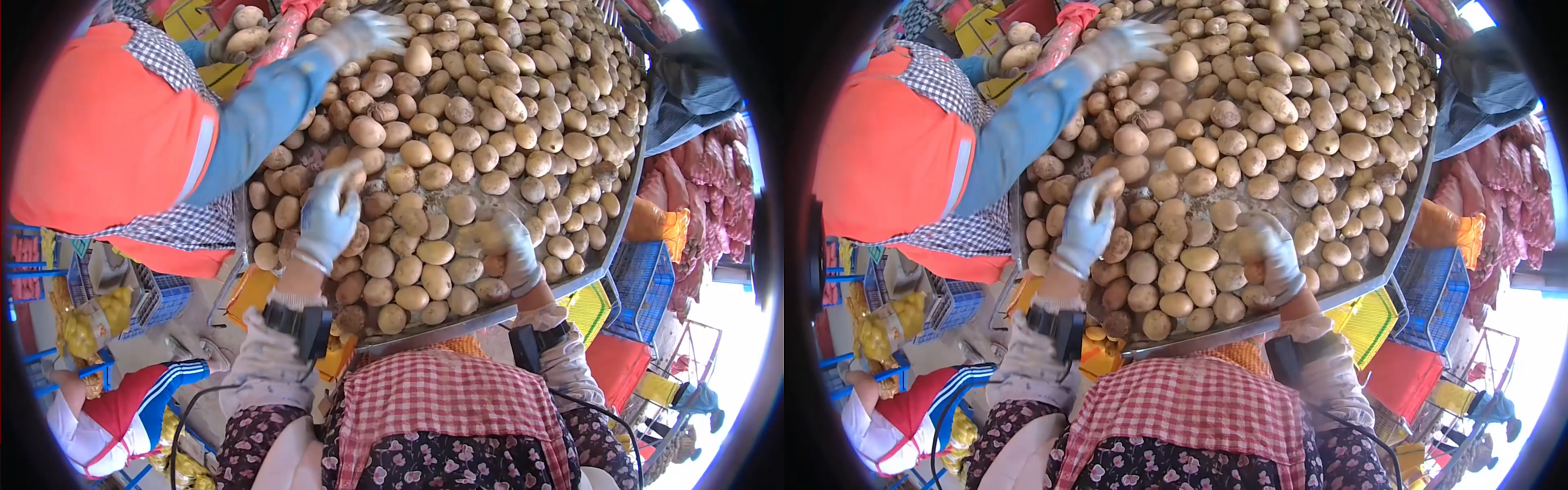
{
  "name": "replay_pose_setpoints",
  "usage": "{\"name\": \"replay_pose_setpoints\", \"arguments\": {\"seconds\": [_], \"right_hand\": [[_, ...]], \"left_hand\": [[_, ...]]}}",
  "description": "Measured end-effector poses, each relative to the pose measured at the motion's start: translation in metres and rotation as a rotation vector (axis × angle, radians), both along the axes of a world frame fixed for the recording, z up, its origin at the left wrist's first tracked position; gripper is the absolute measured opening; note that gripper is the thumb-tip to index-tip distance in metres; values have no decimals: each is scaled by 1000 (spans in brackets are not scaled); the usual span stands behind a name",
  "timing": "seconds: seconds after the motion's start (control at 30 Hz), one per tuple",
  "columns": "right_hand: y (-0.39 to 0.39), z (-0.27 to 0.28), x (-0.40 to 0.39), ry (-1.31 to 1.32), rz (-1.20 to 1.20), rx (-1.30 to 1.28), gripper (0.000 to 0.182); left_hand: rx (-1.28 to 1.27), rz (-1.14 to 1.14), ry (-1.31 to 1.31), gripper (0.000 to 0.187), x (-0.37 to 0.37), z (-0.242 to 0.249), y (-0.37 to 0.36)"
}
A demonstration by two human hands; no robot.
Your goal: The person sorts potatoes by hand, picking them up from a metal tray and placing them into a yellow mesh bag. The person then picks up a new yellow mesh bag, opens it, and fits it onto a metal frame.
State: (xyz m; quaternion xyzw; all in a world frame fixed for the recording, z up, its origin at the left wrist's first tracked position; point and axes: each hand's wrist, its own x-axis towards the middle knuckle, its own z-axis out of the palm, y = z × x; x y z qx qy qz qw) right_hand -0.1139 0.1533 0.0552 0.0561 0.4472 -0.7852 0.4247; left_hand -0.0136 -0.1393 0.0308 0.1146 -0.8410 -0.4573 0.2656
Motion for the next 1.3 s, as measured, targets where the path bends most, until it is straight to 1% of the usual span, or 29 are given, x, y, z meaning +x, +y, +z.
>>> {"name": "replay_pose_setpoints", "arguments": {"seconds": [0.07,0.1,0.13,0.2,0.23,0.27,0.33,0.37,0.4,0.47,0.5,0.53,0.57,0.6,0.67,0.77,0.8,0.87,0.9,0.93,0.97,1.0,1.07,1.1,1.13,1.17,1.2,1.27,1.3], "right_hand": [[-12,-3,3,1375,199,913,46],[-24,9,13,1382,224,994,41],[-30,8,14,1386,223,992,41],[-38,1,10,1358,256,1057,43],[-38,0,5,1170,232,970,48],[-34,-1,3,1173,233,970,48],[-26,-3,-1,103,-70,117,61],[-35,26,11,-215,-67,-127,70],[-41,32,21,-213,-78,-131,70],[-44,37,34,-347,-114,-226,73],[-42,25,34,-394,-51,-290,75],[-42,13,34,-362,-108,-246,75],[-44,20,36,-405,-165,-277,73],[-44,26,37,-450,-220,-312,71],[-30,25,32,-421,-168,-348,69],[-6,14,22,-378,-152,-362,66],[-1,7,17,-387,-238,-321,64],[15,0,8,-392,-343,-293,62],[31,-2,5,-406,-167,-471,58],[49,-2,3,-402,-1,-643,56],[53,-3,11,-82,-131,-737,39],[73,9,5,-162,-155,-733,41],[115,37,-2,-357,-272,-686,45],[139,42,-3,-374,-350,-678,46],[166,46,-2,-352,-427,-667,48],[197,43,-2,-306,-523,-634,56],[227,33,1,-275,-604,-603,65],[292,14,20,-261,-716,-859,69],[321,7,33,-187,-753,-885,65]], "left_hand": [[-510,-82,-317,38,22,27,24],[-674,-156,-368,39,26,18,35],[-675,-152,-366,39,24,9,34],[-501,-22,-328,38,11,-2,29],[-252,-13,-177,32,7,-8,23],[-251,-12,-175,32,7,-3,18],[1229,-177,-245,32,9,9,5],[1332,-213,-216,35,13,16,17],[1436,-247,-191,37,16,22,28],[1322,-263,32,39,7,42,72],[985,-386,12,41,3,45,89],[645,-493,-1,44,-1,47,102],[-21,-373,82,44,-9,40,111],[-124,-322,128,41,-5,35,118],[169,-325,186,41,-3,33,118],[-136,-29,42,48,8,36,91],[-475,1,-39,52,8,26,86],[-715,-109,-259,50,14,12,99],[-725,-140,-252,50,10,12,102],[-784,-77,-405,47,2,13,104],[-844,-31,-539,43,-12,12,106],[-906,30,-374,36,-19,4,104],[-840,52,-512,34,-32,15,110],[-926,-9,-337,33,-35,2,100],[-902,13,-282,33,-34,-15,87],[-935,93,-367,34,-34,-33,75],[-790,95,-496,35,-37,-10,92],[-797,115,-482,40,-40,-23,81],[-808,143,-485,43,-42,-28,78]]}}
